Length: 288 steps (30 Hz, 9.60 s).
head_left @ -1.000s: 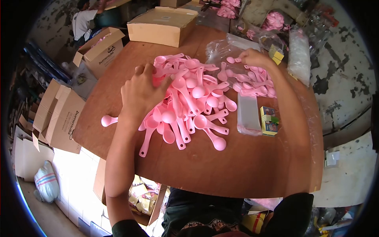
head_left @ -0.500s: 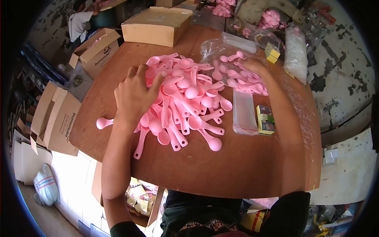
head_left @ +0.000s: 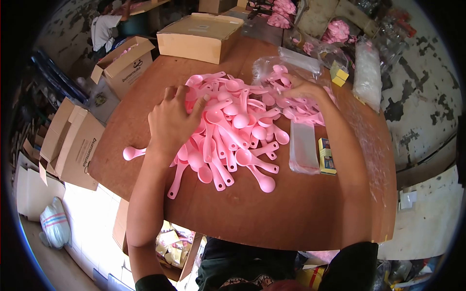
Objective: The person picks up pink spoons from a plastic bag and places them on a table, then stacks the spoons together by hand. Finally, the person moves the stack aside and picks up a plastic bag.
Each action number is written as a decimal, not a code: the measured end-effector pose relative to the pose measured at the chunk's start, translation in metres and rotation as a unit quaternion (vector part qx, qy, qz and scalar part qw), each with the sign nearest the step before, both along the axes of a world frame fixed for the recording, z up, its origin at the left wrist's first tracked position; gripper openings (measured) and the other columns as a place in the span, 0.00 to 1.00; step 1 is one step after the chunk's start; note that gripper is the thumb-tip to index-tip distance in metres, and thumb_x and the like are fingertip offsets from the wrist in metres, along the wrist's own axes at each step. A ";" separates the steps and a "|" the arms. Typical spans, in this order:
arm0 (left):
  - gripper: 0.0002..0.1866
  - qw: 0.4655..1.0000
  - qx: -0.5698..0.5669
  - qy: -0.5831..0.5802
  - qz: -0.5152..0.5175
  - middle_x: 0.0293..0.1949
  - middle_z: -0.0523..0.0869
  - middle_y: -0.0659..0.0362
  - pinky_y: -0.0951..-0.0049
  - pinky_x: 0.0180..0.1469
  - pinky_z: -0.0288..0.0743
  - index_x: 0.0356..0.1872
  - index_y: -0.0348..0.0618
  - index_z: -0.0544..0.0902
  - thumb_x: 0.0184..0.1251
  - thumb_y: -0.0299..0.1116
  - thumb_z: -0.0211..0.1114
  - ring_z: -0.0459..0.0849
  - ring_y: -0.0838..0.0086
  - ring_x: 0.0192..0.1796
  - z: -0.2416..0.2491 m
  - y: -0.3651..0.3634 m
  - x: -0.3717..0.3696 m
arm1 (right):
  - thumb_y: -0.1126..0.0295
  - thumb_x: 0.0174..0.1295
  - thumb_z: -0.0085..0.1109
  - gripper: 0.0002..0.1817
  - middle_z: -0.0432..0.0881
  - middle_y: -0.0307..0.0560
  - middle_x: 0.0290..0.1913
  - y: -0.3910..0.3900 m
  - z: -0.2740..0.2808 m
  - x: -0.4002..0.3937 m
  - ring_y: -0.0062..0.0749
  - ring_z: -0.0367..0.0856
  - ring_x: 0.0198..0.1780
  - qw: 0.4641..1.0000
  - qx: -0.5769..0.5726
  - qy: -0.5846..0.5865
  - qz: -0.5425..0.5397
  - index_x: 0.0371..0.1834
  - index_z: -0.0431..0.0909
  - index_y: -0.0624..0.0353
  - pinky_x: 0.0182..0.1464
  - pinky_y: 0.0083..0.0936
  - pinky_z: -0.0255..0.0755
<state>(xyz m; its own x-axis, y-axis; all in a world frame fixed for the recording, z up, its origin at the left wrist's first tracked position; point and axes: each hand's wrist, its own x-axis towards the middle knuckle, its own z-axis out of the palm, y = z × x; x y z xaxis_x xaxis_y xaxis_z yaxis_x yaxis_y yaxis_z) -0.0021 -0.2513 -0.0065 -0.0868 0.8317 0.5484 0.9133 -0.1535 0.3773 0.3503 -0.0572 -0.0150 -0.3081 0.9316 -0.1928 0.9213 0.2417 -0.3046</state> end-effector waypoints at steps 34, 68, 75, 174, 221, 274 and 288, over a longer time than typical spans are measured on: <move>0.24 0.983 0.159 0.082 0.026 0.49 0.80 0.48 0.55 0.49 0.75 0.48 0.39 0.81 0.62 0.50 0.64 0.80 0.51 0.49 -0.003 0.002 -0.002 | 0.75 0.57 0.64 0.28 0.78 0.43 0.39 -0.044 0.081 0.039 0.26 0.79 0.28 0.814 -0.084 0.572 -0.058 0.62 0.68 0.60 0.26 0.23 0.74; 0.17 0.631 -0.225 -0.674 -0.311 0.44 0.82 0.59 0.74 0.39 0.83 0.59 0.43 0.72 0.77 0.40 0.53 0.83 0.76 0.42 0.000 -0.030 0.050 | 0.68 0.69 0.56 0.10 0.84 0.44 0.46 -0.202 0.043 -0.169 0.21 0.82 0.45 0.744 -0.018 0.667 0.023 0.46 0.78 0.64 0.45 0.21 0.76; 0.12 0.730 -0.130 -0.618 -0.264 0.34 0.83 0.62 0.79 0.23 0.73 0.52 0.42 0.76 0.76 0.37 0.53 0.81 0.81 0.28 0.008 -0.026 0.039 | 0.66 0.71 0.52 0.11 0.84 0.50 0.48 -0.192 0.057 -0.149 0.30 0.84 0.48 0.736 -0.103 0.670 0.000 0.46 0.77 0.63 0.48 0.24 0.79; 0.06 0.600 -0.094 -0.734 -0.304 0.26 0.75 0.62 0.78 0.26 0.62 0.35 0.42 0.73 0.61 0.19 0.51 0.66 0.79 0.21 -0.008 -0.015 0.041 | 0.70 0.57 0.59 0.18 0.82 0.41 0.40 -0.060 0.132 0.019 0.20 0.79 0.40 0.965 -0.141 0.217 0.024 0.49 0.79 0.66 0.39 0.17 0.72; 0.39 0.974 0.056 -0.172 -0.135 0.62 0.70 0.35 0.57 0.64 0.69 0.65 0.27 0.64 0.59 0.41 0.70 0.71 0.44 0.65 -0.007 -0.006 0.025 | 0.39 0.59 0.56 0.36 0.70 0.54 0.69 0.025 -0.037 0.090 0.42 0.70 0.68 0.970 0.089 -0.063 -0.219 0.62 0.77 0.55 0.68 0.29 0.64; 0.36 0.692 -0.067 -0.581 -0.423 0.66 0.67 0.41 0.66 0.65 0.69 0.72 0.31 0.52 0.73 0.36 0.60 0.69 0.65 0.67 0.004 -0.035 0.059 | 0.77 0.59 0.58 0.12 0.81 0.47 0.35 -0.170 0.093 -0.168 0.27 0.80 0.34 0.735 -0.121 0.667 -0.012 0.44 0.75 0.70 0.39 0.25 0.78; 0.22 0.772 -0.125 -0.497 -0.375 0.41 0.84 0.59 0.81 0.35 0.76 0.60 0.35 0.73 0.74 0.40 0.60 0.82 0.83 0.36 0.001 -0.032 0.054 | 0.76 0.64 0.54 0.09 0.82 0.47 0.43 -0.133 0.069 -0.173 0.29 0.81 0.43 0.676 0.152 0.721 -0.030 0.46 0.75 0.64 0.45 0.26 0.76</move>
